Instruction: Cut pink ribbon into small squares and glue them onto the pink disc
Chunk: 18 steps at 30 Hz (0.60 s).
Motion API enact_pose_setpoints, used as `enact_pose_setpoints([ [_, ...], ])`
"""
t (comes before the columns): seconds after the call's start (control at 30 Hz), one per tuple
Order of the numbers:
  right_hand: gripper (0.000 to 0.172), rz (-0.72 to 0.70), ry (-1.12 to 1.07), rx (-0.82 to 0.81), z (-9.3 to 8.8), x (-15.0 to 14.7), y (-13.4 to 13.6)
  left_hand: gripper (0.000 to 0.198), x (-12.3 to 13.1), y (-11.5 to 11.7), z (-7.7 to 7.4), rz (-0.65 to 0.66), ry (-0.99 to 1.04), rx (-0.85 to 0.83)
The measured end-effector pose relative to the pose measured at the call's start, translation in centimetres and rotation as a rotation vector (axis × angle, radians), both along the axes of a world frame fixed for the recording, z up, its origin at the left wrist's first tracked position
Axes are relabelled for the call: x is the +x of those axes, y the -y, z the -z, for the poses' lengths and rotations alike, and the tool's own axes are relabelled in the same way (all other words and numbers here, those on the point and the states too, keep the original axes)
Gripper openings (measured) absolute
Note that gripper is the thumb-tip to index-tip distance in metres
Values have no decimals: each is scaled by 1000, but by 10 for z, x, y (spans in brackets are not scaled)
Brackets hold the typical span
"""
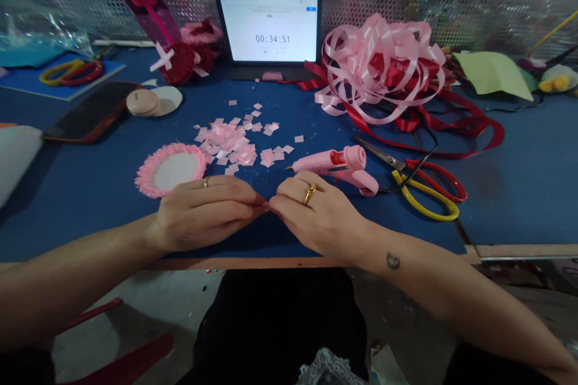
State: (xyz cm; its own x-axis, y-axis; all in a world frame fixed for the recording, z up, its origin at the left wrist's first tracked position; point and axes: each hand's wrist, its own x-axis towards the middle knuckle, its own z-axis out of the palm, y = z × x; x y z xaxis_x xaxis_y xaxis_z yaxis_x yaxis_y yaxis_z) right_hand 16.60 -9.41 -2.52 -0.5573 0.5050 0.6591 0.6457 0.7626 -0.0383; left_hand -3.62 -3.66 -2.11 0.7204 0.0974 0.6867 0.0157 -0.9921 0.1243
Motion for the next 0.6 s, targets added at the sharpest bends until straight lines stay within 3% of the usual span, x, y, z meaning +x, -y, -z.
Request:
enact_pose_setpoints([
  [0.27,17,-26,46,30,3,0,1,17,-2,-1,8,-8,20,-49],
  [0.6,16,-67,45,22,7,-1,1,16,-1,-3,10,43,4,37],
])
